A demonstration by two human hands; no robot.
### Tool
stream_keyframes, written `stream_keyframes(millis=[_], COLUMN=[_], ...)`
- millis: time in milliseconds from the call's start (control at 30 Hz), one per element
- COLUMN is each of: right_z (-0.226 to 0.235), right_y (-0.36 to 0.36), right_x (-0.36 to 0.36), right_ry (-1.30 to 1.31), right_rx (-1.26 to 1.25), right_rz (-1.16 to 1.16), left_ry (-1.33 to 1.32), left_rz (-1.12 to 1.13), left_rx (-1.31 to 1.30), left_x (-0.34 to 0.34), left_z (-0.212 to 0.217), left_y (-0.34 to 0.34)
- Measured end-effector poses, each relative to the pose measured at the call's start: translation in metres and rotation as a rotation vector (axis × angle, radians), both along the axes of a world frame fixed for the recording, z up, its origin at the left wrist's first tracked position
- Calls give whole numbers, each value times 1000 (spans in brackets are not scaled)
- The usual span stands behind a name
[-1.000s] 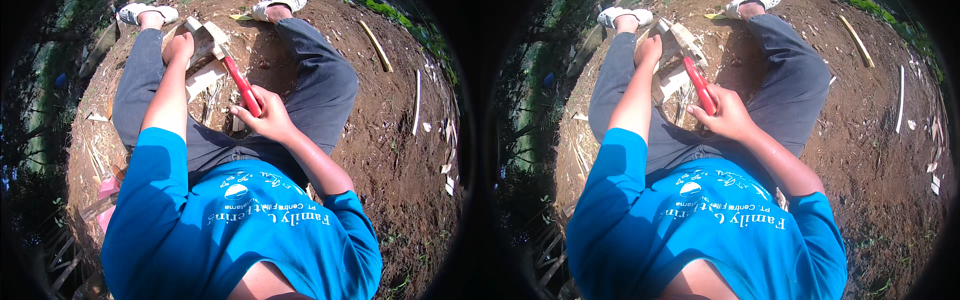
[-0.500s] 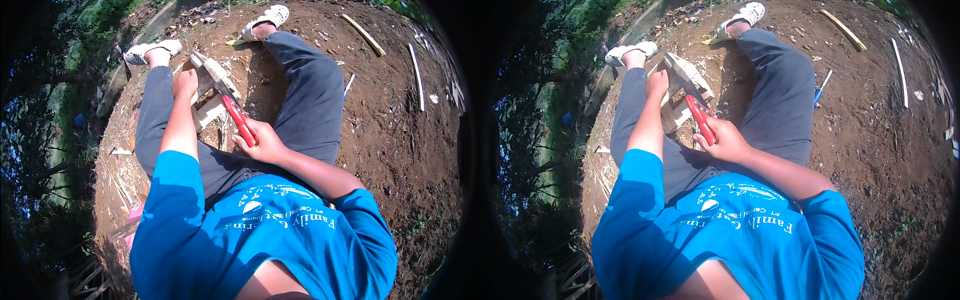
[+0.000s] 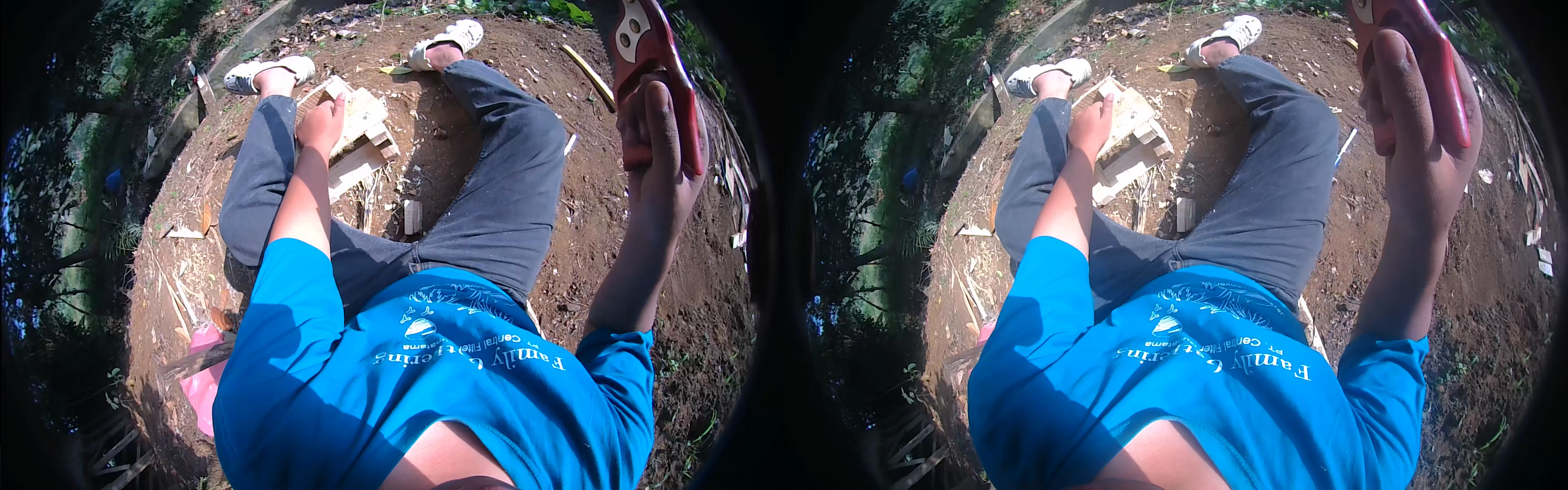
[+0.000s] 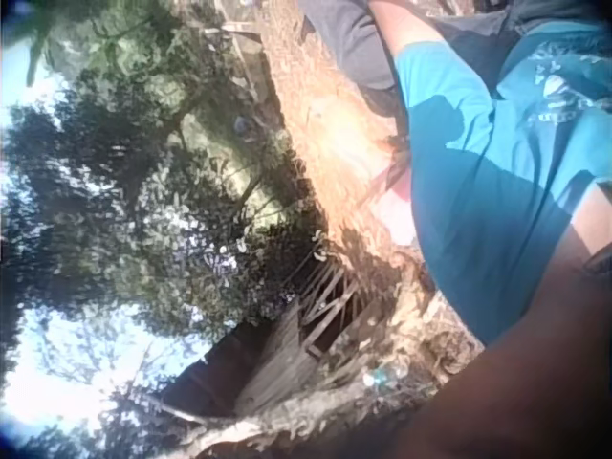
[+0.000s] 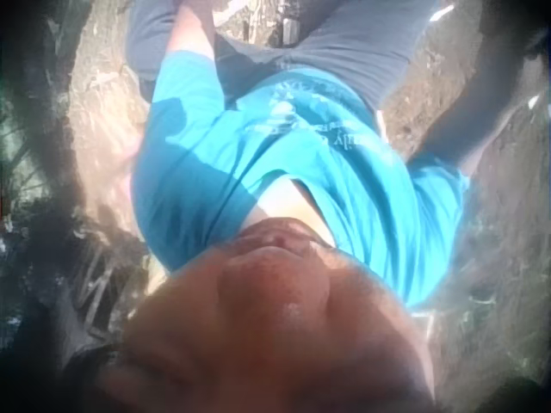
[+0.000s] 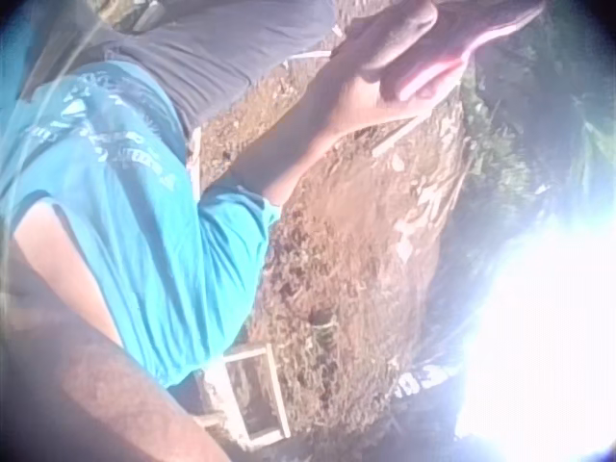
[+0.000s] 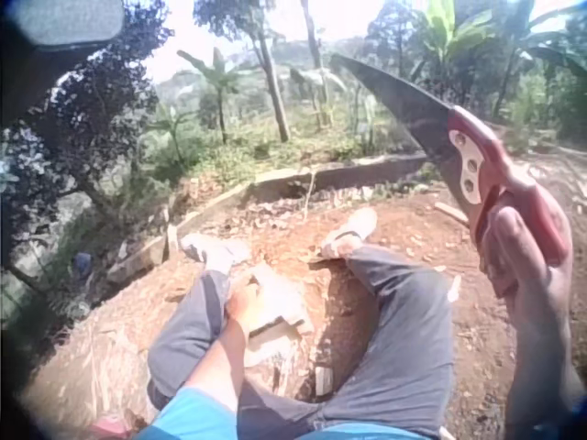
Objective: The person constructs a small wooden structure by hammering nails into wood panels, sawing a piece of wood, and fitting parts together while sitting on the ground.
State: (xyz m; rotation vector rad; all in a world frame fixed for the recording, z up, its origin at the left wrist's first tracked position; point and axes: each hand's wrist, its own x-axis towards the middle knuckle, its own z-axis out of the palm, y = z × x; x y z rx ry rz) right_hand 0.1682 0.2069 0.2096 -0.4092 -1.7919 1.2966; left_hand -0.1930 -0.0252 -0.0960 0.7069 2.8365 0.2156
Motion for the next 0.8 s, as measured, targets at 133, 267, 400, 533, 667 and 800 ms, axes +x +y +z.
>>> stream_keyframes(millis=[133, 267, 400, 533, 667, 800], right_z=[-64, -142, -272, -307, -300, -297], right_y=[47, 57, 47, 19, 47, 90], right_x=[86, 161, 233, 268, 257, 175], right_ry=[-384, -1056, -1257, -1515, -1510, -1215], right_rx=[296, 235, 110, 90, -145, -155], right_rz=[-398, -302, -186, -44, 80, -175], left_ry=[-120, -96, -114, -123, -201, -153], left_rz=[-180, -513, -572, -706, -718, -685], left_rx=[-80, -158, -131, -95, -176, -162], left_x=[23, 21, 9, 24, 71, 85], left_z=[29, 36, 34, 44, 64, 72], left_y=[7, -15, -28, -42, -37, -43])
